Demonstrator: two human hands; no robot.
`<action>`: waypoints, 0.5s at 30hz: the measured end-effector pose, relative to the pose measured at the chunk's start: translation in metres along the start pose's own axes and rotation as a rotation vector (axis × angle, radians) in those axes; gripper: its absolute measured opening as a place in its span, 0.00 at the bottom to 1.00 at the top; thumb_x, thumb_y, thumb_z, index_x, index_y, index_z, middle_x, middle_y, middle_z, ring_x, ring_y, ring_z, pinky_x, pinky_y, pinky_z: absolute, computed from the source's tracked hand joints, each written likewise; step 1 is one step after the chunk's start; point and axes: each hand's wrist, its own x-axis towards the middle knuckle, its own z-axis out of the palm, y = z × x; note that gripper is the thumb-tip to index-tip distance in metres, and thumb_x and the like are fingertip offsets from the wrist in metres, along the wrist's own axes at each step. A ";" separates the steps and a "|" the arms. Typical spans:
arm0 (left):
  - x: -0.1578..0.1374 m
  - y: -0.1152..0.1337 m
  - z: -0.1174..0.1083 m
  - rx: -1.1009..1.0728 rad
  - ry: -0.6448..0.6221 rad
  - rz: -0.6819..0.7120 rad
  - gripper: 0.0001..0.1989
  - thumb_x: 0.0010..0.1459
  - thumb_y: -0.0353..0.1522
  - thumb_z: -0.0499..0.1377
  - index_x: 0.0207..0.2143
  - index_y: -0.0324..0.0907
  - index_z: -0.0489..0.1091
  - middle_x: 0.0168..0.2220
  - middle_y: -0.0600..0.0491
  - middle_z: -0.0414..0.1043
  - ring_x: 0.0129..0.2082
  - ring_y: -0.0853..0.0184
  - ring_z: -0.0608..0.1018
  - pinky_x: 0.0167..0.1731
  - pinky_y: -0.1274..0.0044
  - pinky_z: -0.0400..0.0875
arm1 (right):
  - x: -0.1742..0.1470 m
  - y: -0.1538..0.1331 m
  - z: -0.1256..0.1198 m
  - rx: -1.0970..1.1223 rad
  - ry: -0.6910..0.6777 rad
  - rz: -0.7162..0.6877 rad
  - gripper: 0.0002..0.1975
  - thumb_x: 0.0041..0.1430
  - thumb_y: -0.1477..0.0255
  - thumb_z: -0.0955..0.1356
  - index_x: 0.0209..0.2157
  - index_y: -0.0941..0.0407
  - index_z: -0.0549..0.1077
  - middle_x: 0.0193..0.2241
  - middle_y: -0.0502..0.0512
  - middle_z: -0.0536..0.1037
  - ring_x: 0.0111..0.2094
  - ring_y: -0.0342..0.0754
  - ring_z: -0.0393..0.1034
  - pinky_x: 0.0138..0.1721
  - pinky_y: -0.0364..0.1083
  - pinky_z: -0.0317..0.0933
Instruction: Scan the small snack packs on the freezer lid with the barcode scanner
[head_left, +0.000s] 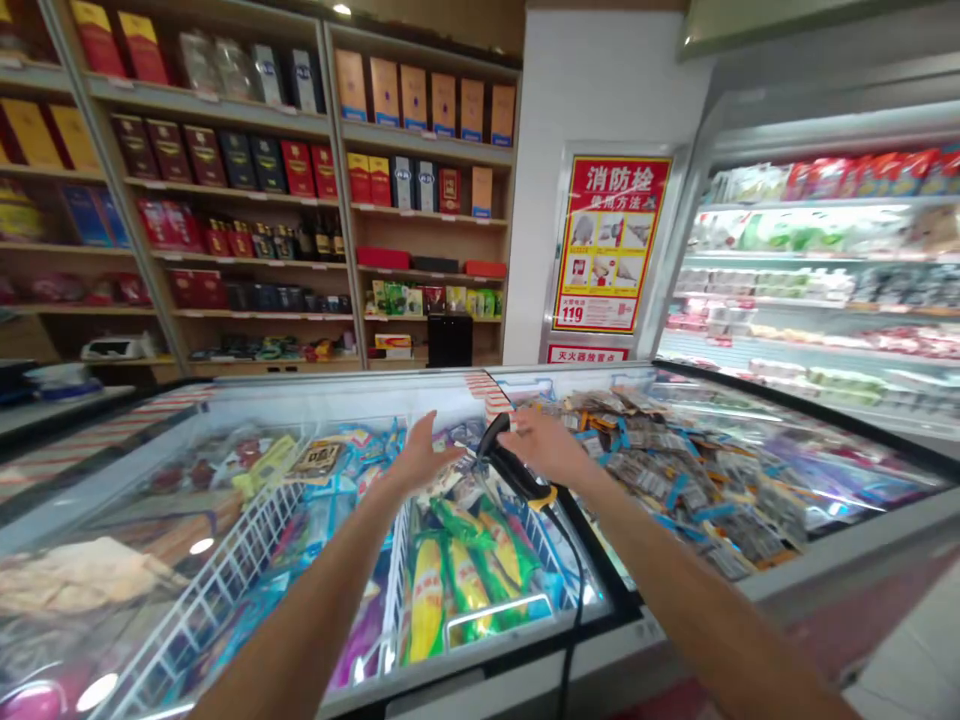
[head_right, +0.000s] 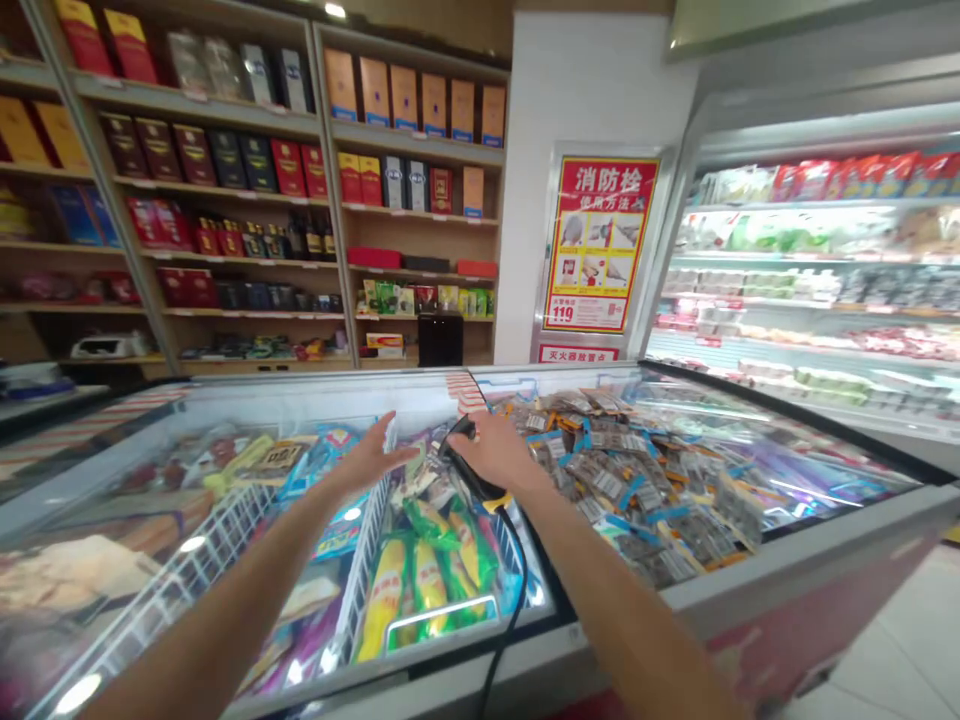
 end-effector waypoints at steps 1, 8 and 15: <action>0.004 -0.003 0.009 -0.035 0.004 -0.031 0.38 0.42 0.34 0.58 0.55 0.33 0.48 0.56 0.40 0.48 0.55 0.59 0.54 0.52 0.72 0.52 | 0.000 -0.001 0.010 -0.015 -0.019 0.018 0.20 0.49 0.59 0.62 0.39 0.58 0.68 0.37 0.58 0.71 0.39 0.49 0.66 0.37 0.43 0.57; 0.025 -0.029 0.043 -0.197 0.032 -0.112 0.27 0.48 0.31 0.54 0.51 0.34 0.54 0.52 0.42 0.57 0.49 0.63 0.65 0.44 0.76 0.61 | 0.013 0.013 0.051 0.039 -0.104 0.117 0.16 0.37 0.68 0.67 0.32 0.59 0.69 0.29 0.58 0.73 0.32 0.51 0.67 0.27 0.43 0.56; 0.064 -0.009 0.118 0.032 -0.002 0.072 0.21 0.47 0.34 0.55 0.45 0.38 0.62 0.47 0.42 0.63 0.48 0.60 0.66 0.45 0.71 0.58 | 0.009 0.036 -0.026 1.300 0.114 0.261 0.11 0.46 0.66 0.60 0.30 0.58 0.64 0.25 0.53 0.71 0.20 0.42 0.64 0.19 0.41 0.58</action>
